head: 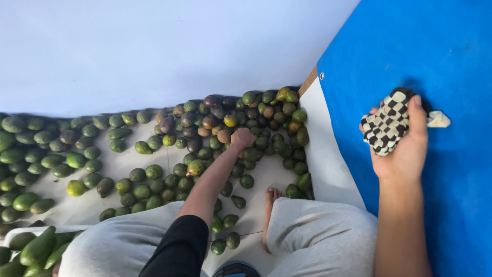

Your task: The person sits on the floor and wipes individual avocados with a checkered cloth. They pick up each avocado from a large pile on the floor, rub it with the cloth, and place it back down. The process is repeated for multiple avocados.

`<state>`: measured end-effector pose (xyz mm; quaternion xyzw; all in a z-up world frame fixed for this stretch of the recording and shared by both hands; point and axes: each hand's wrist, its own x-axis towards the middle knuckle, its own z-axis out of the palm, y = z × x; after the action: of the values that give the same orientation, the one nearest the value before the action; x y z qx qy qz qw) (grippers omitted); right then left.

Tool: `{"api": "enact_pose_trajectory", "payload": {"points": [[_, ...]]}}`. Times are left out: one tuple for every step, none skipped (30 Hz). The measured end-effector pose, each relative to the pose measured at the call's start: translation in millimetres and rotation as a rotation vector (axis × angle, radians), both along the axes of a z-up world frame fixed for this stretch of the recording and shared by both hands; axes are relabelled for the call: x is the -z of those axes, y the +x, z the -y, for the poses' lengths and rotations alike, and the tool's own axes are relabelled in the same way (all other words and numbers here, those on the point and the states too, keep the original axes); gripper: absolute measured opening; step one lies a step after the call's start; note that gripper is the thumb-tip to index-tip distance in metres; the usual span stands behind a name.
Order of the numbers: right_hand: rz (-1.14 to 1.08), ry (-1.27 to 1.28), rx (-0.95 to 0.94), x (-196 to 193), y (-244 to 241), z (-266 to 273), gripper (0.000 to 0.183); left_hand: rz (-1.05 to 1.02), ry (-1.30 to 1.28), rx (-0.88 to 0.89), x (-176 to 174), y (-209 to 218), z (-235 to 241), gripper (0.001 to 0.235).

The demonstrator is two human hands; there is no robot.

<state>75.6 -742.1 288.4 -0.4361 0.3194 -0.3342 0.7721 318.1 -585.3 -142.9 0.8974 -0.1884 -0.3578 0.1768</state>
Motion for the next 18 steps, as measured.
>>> {"api": "enact_pose_trajectory", "payload": {"points": [[-0.007,0.001,-0.002,-2.2,-1.3,-1.5,0.038,0.058,0.106,0.052,3.6,-5.8,4.9,0.037],[-0.015,0.003,-0.003,-4.4,-2.9,-2.8,0.037,0.117,0.212,0.105,7.2,-12.0,10.1,0.027],[-0.023,0.008,0.0,-3.9,-2.9,-2.5,0.037,0.108,0.217,0.109,11.8,-19.4,10.5,0.027],[-0.023,0.005,-0.009,-3.7,-3.3,-1.9,0.038,0.043,0.19,0.043,16.0,-27.3,11.1,0.054],[-0.011,-0.003,-0.016,-4.3,-1.2,-0.8,0.038,-0.01,0.159,-0.021,17.4,-26.8,14.8,0.091],[-0.007,-0.002,-0.009,-4.1,-1.0,-0.8,0.038,-0.006,0.16,-0.015,15.7,-26.9,14.8,0.091],[0.003,-0.007,-0.022,-3.8,-1.8,-1.3,0.037,-0.026,0.113,-0.082,14.6,-29.7,13.5,0.091],[0.013,-0.011,-0.035,-3.3,-2.9,-2.1,0.037,-0.045,0.066,-0.149,13.6,-32.7,11.8,0.092],[0.005,-0.005,-0.034,-4.0,-2.7,-2.7,0.037,-0.053,0.072,-0.147,20.3,-34.0,11.3,0.092],[0.002,0.007,-0.024,-4.7,-2.7,-3.6,0.038,-0.029,0.053,-0.175,26.9,-35.6,10.3,0.097],[0.01,0.011,-0.015,-6.4,-0.1,-3.1,0.039,0.005,0.026,-0.204,31.2,-29.6,13.8,0.103],[0.013,0.01,-0.014,-3.5,-1.9,-4.8,0.039,0.008,0.025,-0.202,29.3,-35.9,7.3,0.103],[0.004,0.009,-0.014,-2.4,-1.2,-3.8,0.039,0.003,-0.034,-0.251,25.4,-36.5,7.3,0.086],[-0.006,0.009,-0.014,-1.6,-0.2,-3.2,0.04,-0.002,-0.093,-0.299,21.4,-36.8,7.0,0.069],[-0.008,0.006,-0.017,-0.8,0.9,-1.0,0.04,-0.004,-0.096,-0.302,31.2,-31.4,7.7,0.069],[0.023,-0.002,-0.03,0.2,2.7,1.5,0.039,0.014,-0.172,-0.354,41.3,-25.3,8.7,0.06],[0.042,-0.003,-0.04,2.9,1.0,3.1,0.038,0.021,-0.24,-0.405,54.8,-28.4,6.2,0.052],[0.027,0.001,-0.039,2.8,1.8,0.5,0.038,0.007,-0.233,-0.407,54.5,-27.1,-1.1,0.052]]}}
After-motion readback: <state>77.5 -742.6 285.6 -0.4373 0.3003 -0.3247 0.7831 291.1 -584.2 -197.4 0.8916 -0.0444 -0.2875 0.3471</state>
